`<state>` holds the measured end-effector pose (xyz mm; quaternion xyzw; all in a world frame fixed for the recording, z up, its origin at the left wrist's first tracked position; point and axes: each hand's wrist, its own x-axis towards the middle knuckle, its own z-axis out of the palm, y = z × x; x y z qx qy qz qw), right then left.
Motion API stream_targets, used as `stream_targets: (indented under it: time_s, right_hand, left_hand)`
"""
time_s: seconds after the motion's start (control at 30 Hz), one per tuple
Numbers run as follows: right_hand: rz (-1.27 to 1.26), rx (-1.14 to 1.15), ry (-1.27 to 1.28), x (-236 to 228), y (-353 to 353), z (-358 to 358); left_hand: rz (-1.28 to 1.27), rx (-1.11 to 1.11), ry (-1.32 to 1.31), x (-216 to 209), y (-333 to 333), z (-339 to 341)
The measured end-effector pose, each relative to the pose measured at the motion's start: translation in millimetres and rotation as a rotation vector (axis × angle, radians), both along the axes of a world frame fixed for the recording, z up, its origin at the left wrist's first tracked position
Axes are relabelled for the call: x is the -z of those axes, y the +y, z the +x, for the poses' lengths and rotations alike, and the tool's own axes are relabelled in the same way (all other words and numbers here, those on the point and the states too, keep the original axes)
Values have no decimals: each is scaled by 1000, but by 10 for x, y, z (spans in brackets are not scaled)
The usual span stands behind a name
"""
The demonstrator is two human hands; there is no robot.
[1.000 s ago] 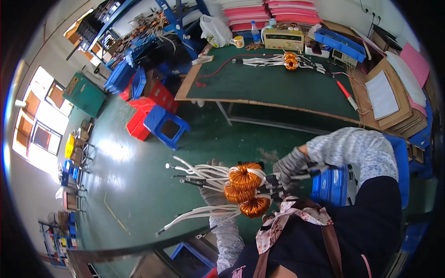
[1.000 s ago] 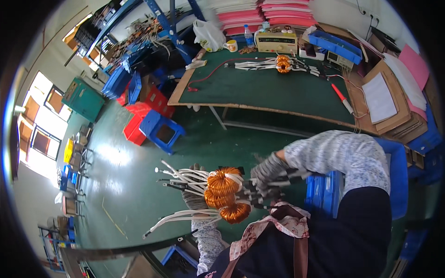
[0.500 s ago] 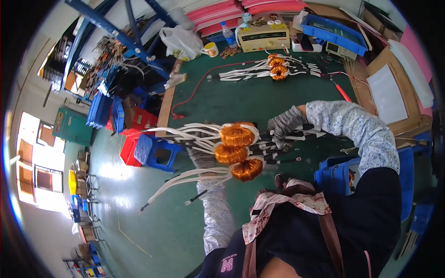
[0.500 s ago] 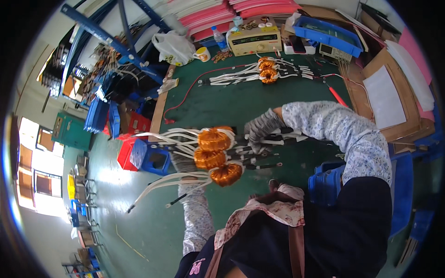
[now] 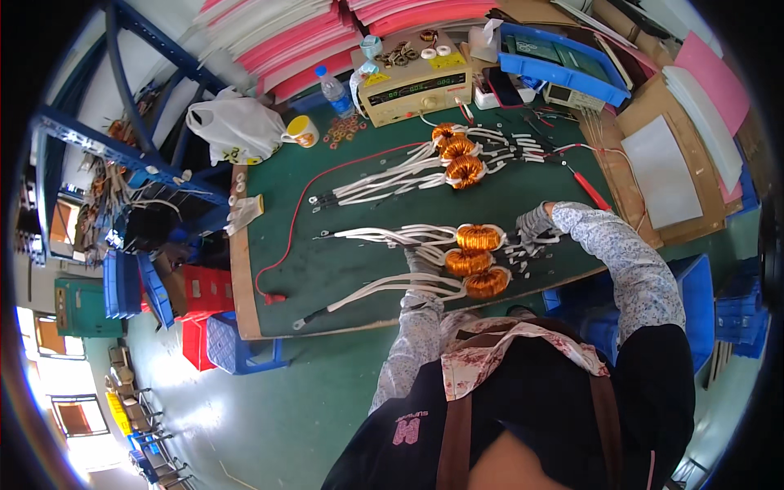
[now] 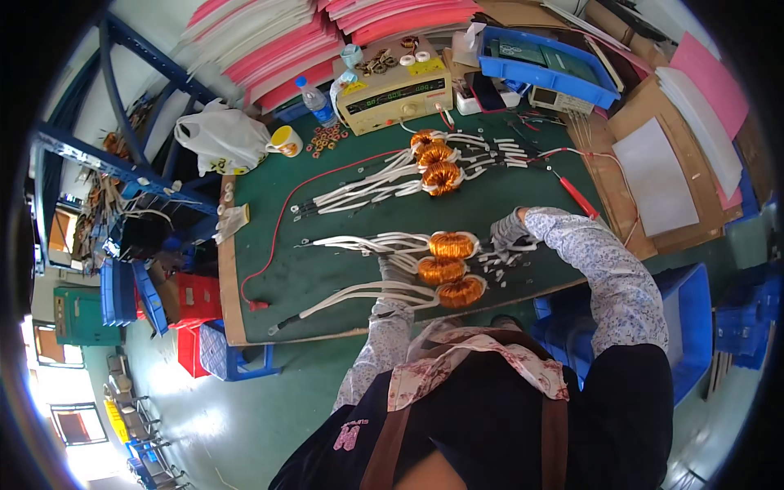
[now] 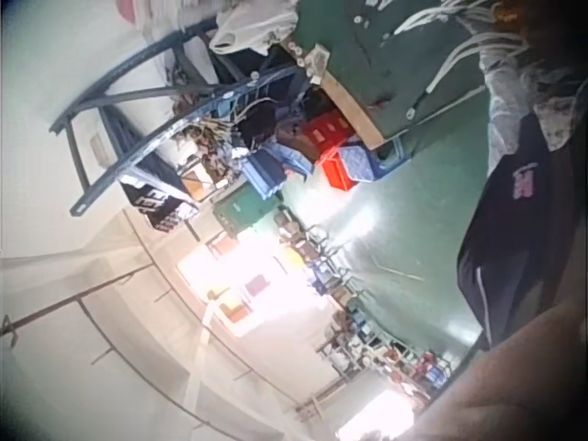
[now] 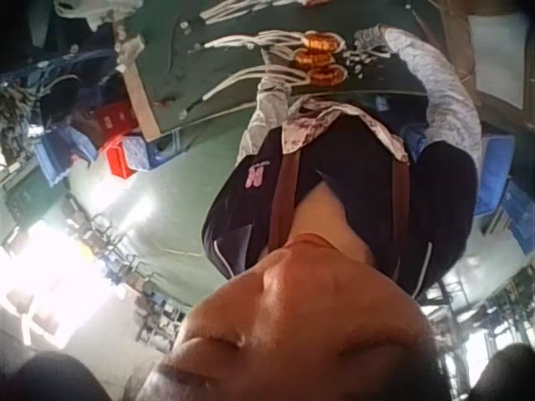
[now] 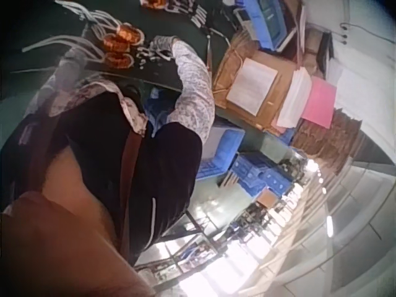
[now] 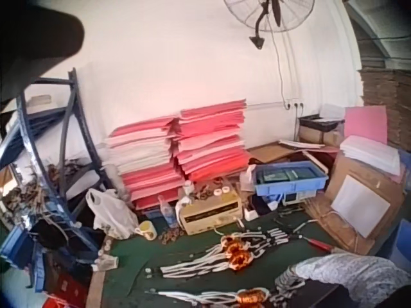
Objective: The person tests multiple copper-wound electrical components using red and black probes connected to a testing device. They systematically touch the probes to the terminals of each component laid out on a green workbench, then move the tested items into a blue plastic bin.
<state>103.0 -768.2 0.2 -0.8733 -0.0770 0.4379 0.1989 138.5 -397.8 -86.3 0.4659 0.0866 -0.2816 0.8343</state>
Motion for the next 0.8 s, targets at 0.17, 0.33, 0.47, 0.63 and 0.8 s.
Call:
stream_targets:
  time_s: [0.17, 0.33, 0.47, 0.63, 0.8]
  right_hand:
    - [-89, 137, -262, -1, -494, 377]
    - [-268, 548, -950, -171, -657, 333]
    - [3, 723, -866, -357, -138, -32]
    - [3, 334, -1037, 168, 548, -614]
    - [-106, 308, -1263, 782, 546, -505]
  left_hand:
    - [319, 292, 14, 277, -17, 388]
    - [645, 637, -56, 467, 184, 496]
    - [777, 816, -145, 358, 312, 350]
    - [864, 819, -523, -261, 59, 22]
    - [992, 774, -768, -1153, -339, 191]
